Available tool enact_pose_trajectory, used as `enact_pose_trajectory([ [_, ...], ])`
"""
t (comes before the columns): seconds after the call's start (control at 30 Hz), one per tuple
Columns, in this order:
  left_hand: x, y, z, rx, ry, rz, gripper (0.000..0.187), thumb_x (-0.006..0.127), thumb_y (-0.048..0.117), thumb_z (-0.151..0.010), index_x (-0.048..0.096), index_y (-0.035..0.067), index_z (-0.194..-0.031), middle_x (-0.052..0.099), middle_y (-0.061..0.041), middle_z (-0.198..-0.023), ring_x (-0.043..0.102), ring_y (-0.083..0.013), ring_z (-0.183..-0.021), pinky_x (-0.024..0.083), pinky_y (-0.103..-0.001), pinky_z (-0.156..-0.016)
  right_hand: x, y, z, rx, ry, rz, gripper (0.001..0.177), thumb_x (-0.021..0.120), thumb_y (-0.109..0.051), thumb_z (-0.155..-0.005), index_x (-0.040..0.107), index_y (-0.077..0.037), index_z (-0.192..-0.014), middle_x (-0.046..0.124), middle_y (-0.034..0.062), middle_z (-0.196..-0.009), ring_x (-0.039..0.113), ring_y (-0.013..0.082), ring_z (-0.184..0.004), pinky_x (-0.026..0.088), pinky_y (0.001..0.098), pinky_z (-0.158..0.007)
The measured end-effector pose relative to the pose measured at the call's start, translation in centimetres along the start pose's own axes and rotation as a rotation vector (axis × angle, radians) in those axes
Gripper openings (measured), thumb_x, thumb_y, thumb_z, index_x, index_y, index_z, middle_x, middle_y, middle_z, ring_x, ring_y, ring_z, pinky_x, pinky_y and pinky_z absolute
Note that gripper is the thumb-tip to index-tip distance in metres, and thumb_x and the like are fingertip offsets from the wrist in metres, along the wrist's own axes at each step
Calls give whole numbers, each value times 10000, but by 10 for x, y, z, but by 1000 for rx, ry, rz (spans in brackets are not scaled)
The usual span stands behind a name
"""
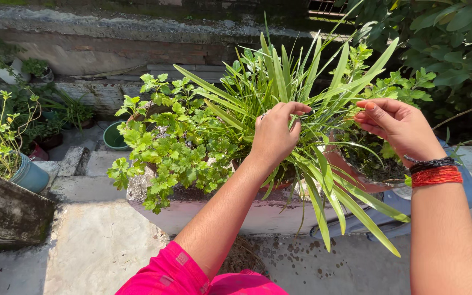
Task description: The person picks individual leaves from different plants in a planter and places them into a small white bucket.
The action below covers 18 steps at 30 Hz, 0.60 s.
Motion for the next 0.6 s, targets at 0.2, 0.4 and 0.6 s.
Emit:
enact_pose_trajectory([
  [0.2, -1, 6, 4, 36, 14, 16, 295, 664, 116, -872, 715, 224, -1142, 727, -5, -1105, 675, -223, -1126, 454, -455, -978, -5, -10, 9, -27, 76, 303, 320, 700, -179, -980, 714, -61, -1277, 749, 66, -1150, 703, 137, -1035, 550, 285, -912],
  [0.4, 5, 18, 6, 87, 15, 7, 309, 708, 122, -866, 718, 235, -1154, 710, -26, -1126, 659, -269, -1133, 482, -454, -997, 6, 15, 8, -29, 79, 464, 254, 730, -93, -938, 752, -67, -1189, 775, 63, -1072, 736, 148, -978, 572, 297, -892],
  [0.6, 26, 27, 18, 111, -90, 26, 340, 733, 128, -849, 706, 238, -1169, 676, -38, -1170, 628, -295, -1160, 460, -470, -1008, 12, 56, 5, -143, 112, 515, 300, 742, -140, -896, 749, -105, -1194, 784, 68, -1085, 743, 167, -946, 572, 319, -859],
])
Point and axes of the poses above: each hand's wrist, its own z-axis away from the middle knuckle, its own x-axis out of the palm, y = z × x, the point moved 8 cm from there along -z, towards the middle knuckle
